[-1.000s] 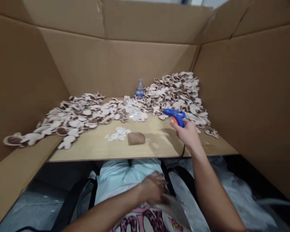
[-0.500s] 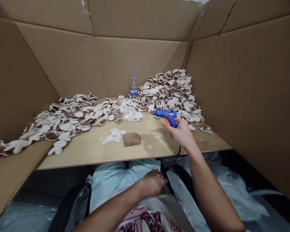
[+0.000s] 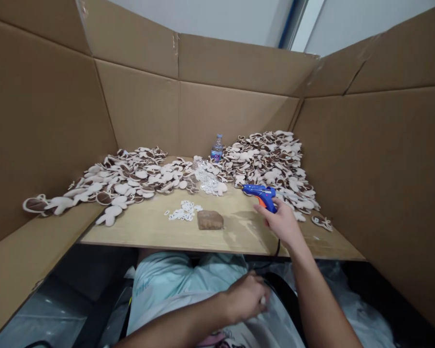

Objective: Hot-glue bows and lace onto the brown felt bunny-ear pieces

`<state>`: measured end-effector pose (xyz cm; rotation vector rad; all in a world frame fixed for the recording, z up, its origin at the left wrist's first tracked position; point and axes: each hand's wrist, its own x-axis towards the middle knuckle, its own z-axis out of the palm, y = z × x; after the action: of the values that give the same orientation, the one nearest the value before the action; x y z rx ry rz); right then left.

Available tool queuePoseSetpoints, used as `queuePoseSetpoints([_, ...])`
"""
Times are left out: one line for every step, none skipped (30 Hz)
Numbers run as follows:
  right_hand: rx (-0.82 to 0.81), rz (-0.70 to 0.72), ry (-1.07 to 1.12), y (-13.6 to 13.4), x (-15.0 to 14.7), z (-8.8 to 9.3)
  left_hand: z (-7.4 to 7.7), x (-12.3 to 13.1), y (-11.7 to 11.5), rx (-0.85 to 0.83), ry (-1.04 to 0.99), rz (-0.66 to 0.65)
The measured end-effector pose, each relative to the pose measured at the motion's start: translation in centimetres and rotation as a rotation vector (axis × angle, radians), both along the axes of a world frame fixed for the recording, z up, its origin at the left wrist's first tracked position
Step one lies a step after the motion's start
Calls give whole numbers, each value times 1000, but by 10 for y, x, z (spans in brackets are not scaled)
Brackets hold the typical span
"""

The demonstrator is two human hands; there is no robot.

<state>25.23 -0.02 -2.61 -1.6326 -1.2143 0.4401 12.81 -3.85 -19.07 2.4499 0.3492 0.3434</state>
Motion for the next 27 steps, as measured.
queuePoseSetpoints([1,-1,0,0,0,0,6,-2,-2,-17,2,36])
queuePoseSetpoints([-1,-1,-3,-1,1,0,13,-6,-5,-56,4,76])
queuePoseSetpoints([-4,-1,-11,-1,1,0,21,-12,-9,-114,-6,110])
queuePoseSetpoints([-8,0,-20,-1,1,0,32,-20,-12,-188,-24,124])
queuePoseSetpoints([-15,1,-31,-1,1,0,44,-29,-14,-384,-72,167])
queuePoseSetpoints([-19,2,-43,-1,1,0,57,-39,-15,-575,-128,210])
queuePoseSetpoints([-20,4,-53,-1,1,0,71,-50,-14,-729,-179,247])
queuePoseSetpoints([-18,8,-60,-1,0,0,85,-61,-11,-854,-233,281])
queuePoseSetpoints([-12,9,-66,-1,0,0,99,-71,-7,-937,-303,319])
queuePoseSetpoints([-5,7,-71,-1,-2,1,113,-81,0,-993,-399,340])
queuePoseSetpoints([4,2,-73,-1,-3,2,125,-89,7,-1009,-495,347])
queuePoseSetpoints([13,-6,-74,-1,-5,2,135,-97,14,-971,-569,370])
queuePoseSetpoints([20,-13,-74,-2,-7,3,143,-104,22,-902,-634,416])
queuePoseSetpoints([26,-14,-73,-2,-9,4,150,-111,28,-845,-674,451])
queuePoseSetpoints([32,-8,-72,-3,-11,4,155,-117,34,-808,-689,482])
queuePoseSetpoints([38,5,-68,-5,-14,5,159,-122,39,-780,-687,502])
queuePoseSetpoints([44,22,-62,-7,-16,6,162,-127,42,-750,-678,514])
queuePoseSetpoints([48,40,-55,-9,-19,6,165,-132,45,-714,-666,522])
queuePoseSetpoints([52,53,-48,-11,-21,7,168,-136,46,-670,-658,528])
queuePoseSetpoints([58,62,-43,-13,-24,8,170,-140,48,-620,-657,540])
queuePoseSetpoints([62,70,-42,-15,-26,9,172,-144,49,-574,-662,559])
queuePoseSetpoints([65,79,-42,-16,-29,10,174,-147,51,-540,-668,580])
queuePoseSetpoints([67,90,-40,-17,-31,11,176,-149,52,-516,-679,603])
queuePoseSetpoints([71,106,-35,-18,-33,12,177,-151,54,-501,-693,626])
queuePoseSetpoints([75,125,-27,-19,-35,12,178,-153,57,-490,-706,643])
queuePoseSetpoints([81,142,-20,-20,-36,13,179,-154,59,-484,-719,648])
queuePoseSetpoints([92,155,-16,-20,-38,13,179,-156,61,-484,-732,642])
